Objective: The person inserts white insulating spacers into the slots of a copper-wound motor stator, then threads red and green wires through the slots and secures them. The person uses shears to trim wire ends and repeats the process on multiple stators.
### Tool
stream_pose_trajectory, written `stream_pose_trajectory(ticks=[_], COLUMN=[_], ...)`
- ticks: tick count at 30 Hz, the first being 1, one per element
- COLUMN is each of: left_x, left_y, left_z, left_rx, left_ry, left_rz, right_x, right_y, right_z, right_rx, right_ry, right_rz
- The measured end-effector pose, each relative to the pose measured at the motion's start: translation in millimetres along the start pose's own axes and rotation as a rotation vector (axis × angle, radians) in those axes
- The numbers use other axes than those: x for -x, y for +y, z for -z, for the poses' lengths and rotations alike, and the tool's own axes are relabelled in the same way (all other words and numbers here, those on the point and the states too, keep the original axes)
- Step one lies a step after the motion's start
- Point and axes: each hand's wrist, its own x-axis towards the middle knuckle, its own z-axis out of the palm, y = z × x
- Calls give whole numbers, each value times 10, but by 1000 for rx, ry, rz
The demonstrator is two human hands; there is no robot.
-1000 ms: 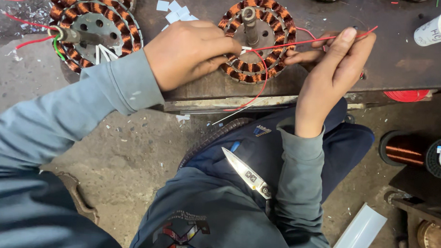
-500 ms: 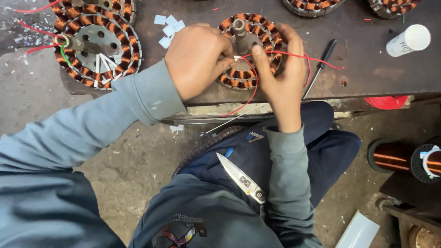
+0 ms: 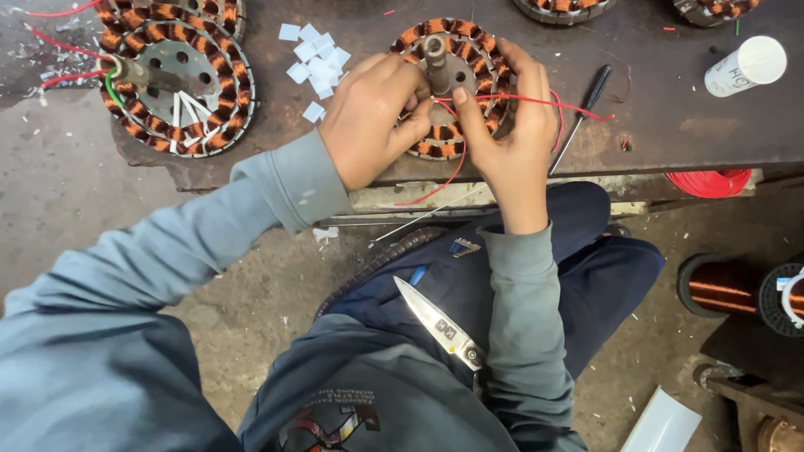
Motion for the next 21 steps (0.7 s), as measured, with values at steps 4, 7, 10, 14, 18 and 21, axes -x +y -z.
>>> stream_pose_trajectory(ticks=[4, 7, 10, 14, 18, 21], left_x=[-11, -136, -161, -21, 333, 589], left_y=[74, 4, -15, 149, 591, 982], left_z=[-2, 196, 439, 714, 719, 496], left_rx=[38, 190, 362, -69, 19, 266], left_ry=[40, -41, -51, 116, -22, 20], left_rz=[96, 147, 302, 16, 310, 302], right_x=[13, 24, 53, 36, 4, -61], right_y=[17, 20, 32, 75, 58, -90], right_z=[28, 36, 43, 38, 51, 109], right_rx=[-14, 6, 10, -61, -231, -368], right_ry=[-10, -14, -23, -36, -43, -7], right_rz=[-40, -64, -45, -64, -266, -343])
